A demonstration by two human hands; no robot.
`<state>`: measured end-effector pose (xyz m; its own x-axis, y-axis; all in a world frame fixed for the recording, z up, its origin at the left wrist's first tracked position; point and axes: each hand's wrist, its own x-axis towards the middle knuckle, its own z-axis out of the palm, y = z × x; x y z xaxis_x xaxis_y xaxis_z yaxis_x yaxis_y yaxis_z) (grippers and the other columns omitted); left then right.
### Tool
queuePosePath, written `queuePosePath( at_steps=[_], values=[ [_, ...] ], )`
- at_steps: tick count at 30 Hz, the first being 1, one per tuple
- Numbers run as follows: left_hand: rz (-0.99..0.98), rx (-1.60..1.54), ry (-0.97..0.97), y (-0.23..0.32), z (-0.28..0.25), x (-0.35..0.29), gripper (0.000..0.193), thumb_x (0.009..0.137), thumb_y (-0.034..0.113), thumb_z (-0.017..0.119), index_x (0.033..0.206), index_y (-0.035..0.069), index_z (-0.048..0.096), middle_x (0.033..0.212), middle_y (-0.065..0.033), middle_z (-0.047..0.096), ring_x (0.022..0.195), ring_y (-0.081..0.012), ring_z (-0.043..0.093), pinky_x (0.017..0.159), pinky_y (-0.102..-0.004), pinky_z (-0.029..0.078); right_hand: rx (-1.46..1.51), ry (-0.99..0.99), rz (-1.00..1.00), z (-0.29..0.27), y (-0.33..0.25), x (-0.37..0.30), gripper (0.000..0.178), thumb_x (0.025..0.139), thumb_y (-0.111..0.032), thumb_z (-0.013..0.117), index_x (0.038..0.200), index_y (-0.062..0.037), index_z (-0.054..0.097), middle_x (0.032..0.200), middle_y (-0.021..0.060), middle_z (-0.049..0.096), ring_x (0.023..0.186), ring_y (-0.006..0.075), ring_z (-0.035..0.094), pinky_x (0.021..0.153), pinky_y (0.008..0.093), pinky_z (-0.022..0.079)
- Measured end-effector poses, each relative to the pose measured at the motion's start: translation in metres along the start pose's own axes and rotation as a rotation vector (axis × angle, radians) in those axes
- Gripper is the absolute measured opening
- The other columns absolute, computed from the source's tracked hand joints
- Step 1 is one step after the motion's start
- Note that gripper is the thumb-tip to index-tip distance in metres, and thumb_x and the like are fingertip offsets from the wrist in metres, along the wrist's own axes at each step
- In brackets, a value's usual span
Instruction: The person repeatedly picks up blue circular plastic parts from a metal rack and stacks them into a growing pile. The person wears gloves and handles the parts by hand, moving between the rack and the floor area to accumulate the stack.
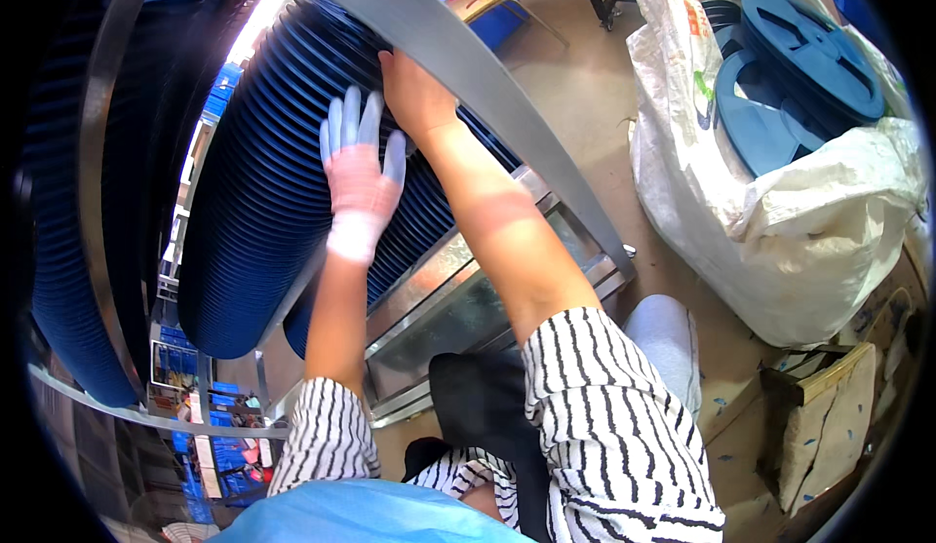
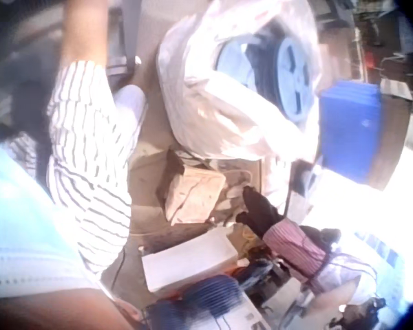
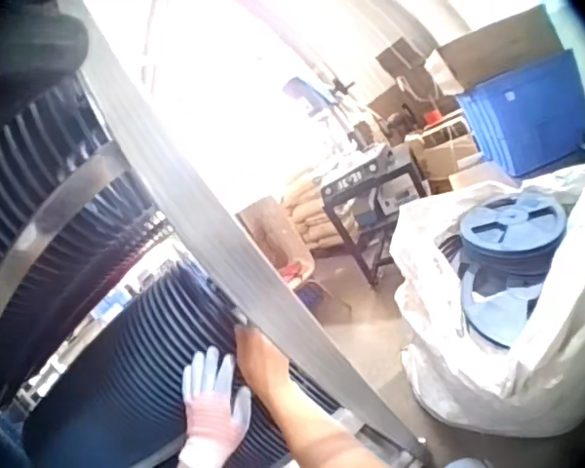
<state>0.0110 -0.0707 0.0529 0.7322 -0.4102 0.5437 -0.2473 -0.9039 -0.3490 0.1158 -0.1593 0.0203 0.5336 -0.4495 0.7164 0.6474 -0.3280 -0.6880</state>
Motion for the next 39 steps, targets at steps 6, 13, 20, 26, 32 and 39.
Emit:
queuePosePath(
  at_steps=[6, 13, 20, 26, 32, 39],
  values=[
    [-0.053, 0.377, 0.017, -0.031, 0.058, 0.048, 0.068, 0.088, 0.046, 0.042, 0.147, 0.017, 0.03, 0.156, -0.0125, 0.02, 0.145, -0.0372, 0.01, 0.113, -0.0582, 0.001, 0.038, 0.002, 0.098, 0.035, 0.013, 0.01, 0.03, 0.091, -0.028, 0.056, 0.105, -0.0036, 0.065, 0.092, 0.0192, 0.066, 0.09, 0.0414, 0.061, 0.081, 0.0473, 0.046],
    [-0.148, 0.463, 0.062, -0.051, 0.067, 0.019, 0.073, 0.083, 0.048, 0.05, 0.146, 0.016, 0.032, 0.156, -0.0134, 0.019, 0.145, -0.0354, 0.009, 0.114, -0.0553, -0.003, 0.091, -0.046, 0.137, 0.073, 0.019, -0.01, 0.028, 0.093, -0.022, 0.054, 0.115, -0.0079, 0.065, 0.093, 0.0198, 0.067, 0.09, 0.0376, 0.063, 0.082, 0.0414, 0.047],
    [-0.174, 0.427, 0.07, -0.041, 0.061, 0.029, 0.073, 0.084, 0.048, 0.05, 0.148, 0.018, 0.029, 0.156, -0.0125, 0.021, 0.145, -0.0341, 0.01, 0.114, -0.0551, -0.003, 0.157, -0.017, 0.248, 0.078, 0.037, -0.006, 0.025, 0.09, -0.014, 0.06, 0.113, -0.0082, 0.067, 0.091, 0.0229, 0.066, 0.081, 0.0267, 0.068, 0.075, 0.0319, 0.049],
    [-0.241, 0.306, 0.008, -0.041, 0.067, 0.028, 0.063, 0.092, 0.04, 0.041, 0.149, 0.018, 0.027, 0.157, -0.01, 0.018, 0.146, -0.0331, 0.008, 0.114, -0.0551, 0.0, 0.305, 0.037, 0.262, 0.019, -0.037, -0.004, 0.022, 0.09, -0.008, 0.059, 0.11, -0.0016, 0.065, 0.092, 0.0219, 0.067, 0.084, 0.0277, 0.067, 0.077, 0.0328, 0.049],
    [-0.257, 0.387, -0.068, -0.034, 0.065, 0.031, 0.064, 0.093, 0.046, 0.037, 0.149, 0.017, 0.027, 0.157, -0.0105, 0.017, 0.146, -0.0318, 0.009, 0.113, -0.0562, -0.001, 0.431, 0.104, 0.23, -0.007, -0.038, -0.015, 0.021, 0.091, -0.005, 0.058, 0.111, 0.0001, 0.064, 0.088, 0.0112, 0.068, 0.08, 0.0126, 0.059, 0.077, 0.0278, 0.047],
    [-0.235, 0.345, 0.035, -0.036, 0.066, 0.03, 0.072, 0.088, 0.048, 0.046, 0.15, 0.016, 0.026, 0.157, -0.0111, 0.019, 0.146, -0.0333, 0.008, 0.113, -0.056, -0.003, 0.428, 0.077, 0.227, -0.011, -0.036, -0.017, 0.021, 0.091, -0.006, 0.058, 0.11, -0.0004, 0.065, 0.08, 0.0106, 0.066, 0.072, 0.0121, 0.057, 0.069, 0.0265, 0.047]
  ],
)
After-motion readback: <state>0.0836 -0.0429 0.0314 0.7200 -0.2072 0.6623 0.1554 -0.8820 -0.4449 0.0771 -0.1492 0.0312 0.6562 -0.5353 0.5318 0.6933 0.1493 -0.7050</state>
